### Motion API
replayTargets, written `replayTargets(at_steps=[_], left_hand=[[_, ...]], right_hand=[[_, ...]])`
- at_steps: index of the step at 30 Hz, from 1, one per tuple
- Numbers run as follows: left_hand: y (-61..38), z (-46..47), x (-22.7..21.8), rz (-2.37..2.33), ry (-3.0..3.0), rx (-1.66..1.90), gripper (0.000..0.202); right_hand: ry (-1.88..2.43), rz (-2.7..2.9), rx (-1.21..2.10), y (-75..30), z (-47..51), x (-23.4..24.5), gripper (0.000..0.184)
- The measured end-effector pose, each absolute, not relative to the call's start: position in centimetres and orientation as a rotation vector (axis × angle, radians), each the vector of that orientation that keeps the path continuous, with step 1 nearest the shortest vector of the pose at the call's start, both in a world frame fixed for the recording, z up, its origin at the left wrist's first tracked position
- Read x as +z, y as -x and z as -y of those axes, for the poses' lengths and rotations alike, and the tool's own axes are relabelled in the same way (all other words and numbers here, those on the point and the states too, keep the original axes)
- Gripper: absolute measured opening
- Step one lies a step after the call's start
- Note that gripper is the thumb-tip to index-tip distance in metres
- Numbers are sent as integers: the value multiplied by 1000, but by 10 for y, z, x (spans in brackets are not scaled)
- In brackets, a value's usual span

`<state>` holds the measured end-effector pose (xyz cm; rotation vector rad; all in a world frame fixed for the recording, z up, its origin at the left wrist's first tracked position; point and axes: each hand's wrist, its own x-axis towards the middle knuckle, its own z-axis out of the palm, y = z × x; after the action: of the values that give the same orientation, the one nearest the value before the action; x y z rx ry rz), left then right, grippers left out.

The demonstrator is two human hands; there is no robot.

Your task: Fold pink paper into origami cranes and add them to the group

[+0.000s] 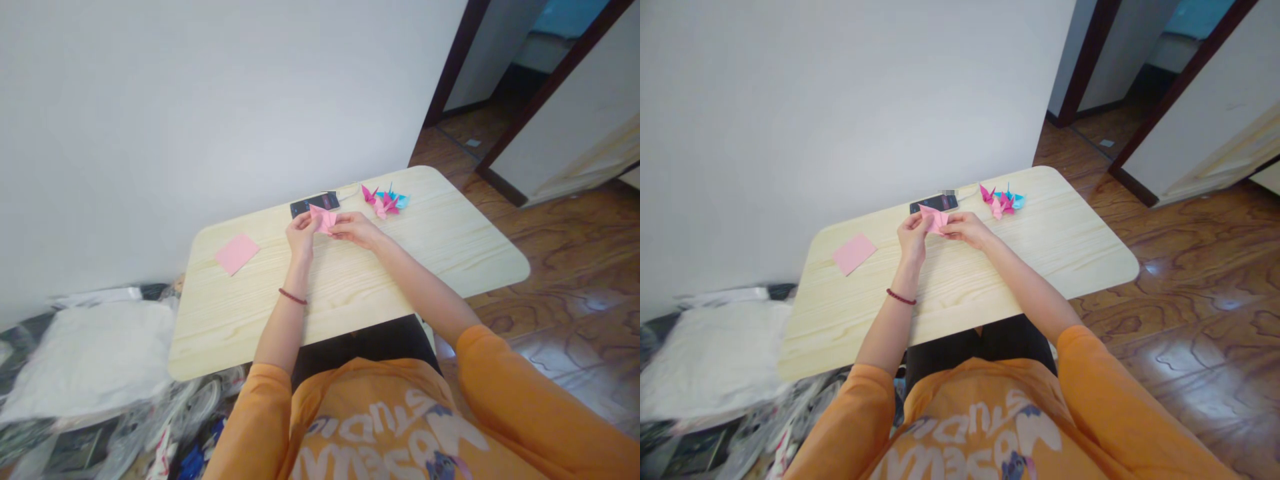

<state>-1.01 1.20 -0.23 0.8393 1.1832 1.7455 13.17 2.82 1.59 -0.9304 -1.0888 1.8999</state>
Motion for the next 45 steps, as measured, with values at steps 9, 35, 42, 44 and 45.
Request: replayTargets(at_steps=[9,35,42,44,45], left_hand=[[8,-10,1,-1263,-826,1802,32],[7,-13,-5,-1287,-763,1758,31],[8,-9,-2,-1260,-814,1614,26],[7,-7,-1,-1242,-859,1569,26],[6,-6,-1,-1231,-881,1542,26]], right_hand=[[969,1050,1927,-133,-28,18,18],[942,1089,1977,-135,-30,17,21],[895,1118,1734,-135,-35,10,27],[880,1147,1669,-135,-38,6,30],[885,1165,1644,-135,-39,4,31]])
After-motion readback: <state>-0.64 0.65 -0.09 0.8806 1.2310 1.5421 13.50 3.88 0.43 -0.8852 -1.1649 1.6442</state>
